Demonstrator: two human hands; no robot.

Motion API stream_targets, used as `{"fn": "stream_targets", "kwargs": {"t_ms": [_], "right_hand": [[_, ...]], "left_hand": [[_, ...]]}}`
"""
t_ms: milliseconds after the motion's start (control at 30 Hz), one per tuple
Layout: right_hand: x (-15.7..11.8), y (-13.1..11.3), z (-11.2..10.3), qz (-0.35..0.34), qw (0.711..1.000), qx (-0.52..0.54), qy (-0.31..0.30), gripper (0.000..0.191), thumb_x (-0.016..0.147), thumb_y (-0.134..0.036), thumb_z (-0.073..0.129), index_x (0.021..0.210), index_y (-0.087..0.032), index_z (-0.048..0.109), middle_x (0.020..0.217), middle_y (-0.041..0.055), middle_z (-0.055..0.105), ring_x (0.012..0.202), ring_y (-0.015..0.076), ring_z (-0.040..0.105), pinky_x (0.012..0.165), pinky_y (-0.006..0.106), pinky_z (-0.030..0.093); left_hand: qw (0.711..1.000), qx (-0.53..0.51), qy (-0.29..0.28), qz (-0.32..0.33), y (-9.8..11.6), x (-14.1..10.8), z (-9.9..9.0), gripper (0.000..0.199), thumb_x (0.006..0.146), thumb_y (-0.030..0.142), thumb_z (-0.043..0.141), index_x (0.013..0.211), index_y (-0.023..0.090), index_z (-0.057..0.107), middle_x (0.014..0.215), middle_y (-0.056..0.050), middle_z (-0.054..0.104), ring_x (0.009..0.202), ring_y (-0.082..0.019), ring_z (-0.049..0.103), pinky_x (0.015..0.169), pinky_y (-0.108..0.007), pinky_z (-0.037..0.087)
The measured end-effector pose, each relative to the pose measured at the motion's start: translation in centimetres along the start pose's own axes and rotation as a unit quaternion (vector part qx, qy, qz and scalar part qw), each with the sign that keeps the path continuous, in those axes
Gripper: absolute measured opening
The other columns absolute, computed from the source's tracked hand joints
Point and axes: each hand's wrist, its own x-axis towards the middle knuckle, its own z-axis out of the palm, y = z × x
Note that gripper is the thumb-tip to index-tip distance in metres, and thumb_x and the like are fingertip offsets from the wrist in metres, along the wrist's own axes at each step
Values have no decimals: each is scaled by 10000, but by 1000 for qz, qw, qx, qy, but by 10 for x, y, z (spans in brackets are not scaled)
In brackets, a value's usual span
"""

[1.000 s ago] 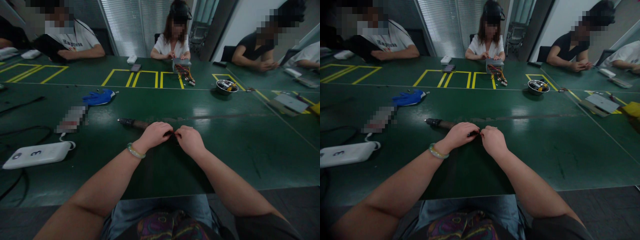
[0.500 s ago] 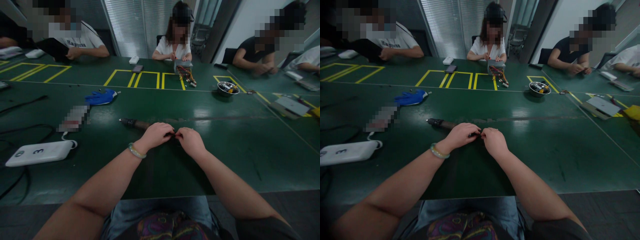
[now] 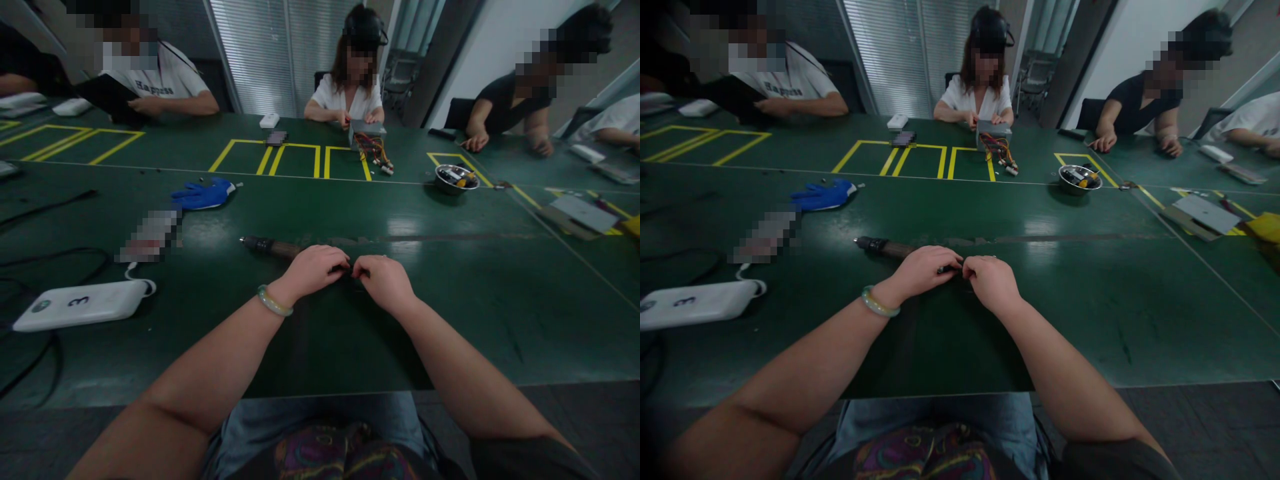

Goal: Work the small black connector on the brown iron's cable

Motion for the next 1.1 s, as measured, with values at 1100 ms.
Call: {"fn": "stream_targets", "kwargs": {"t_ms": [1100], "right_hand": [[-1, 6, 13, 56, 987, 130, 78, 144, 797, -104, 637, 707, -215, 624, 771, -49, 664, 750, 145, 609, 692, 246, 410]], "left_hand": [[1000, -14, 14, -10, -1, -1, -1, 147, 872, 237, 615, 1015, 217, 637, 1114, -16, 670, 1080, -196, 606, 943, -372, 465]]}}
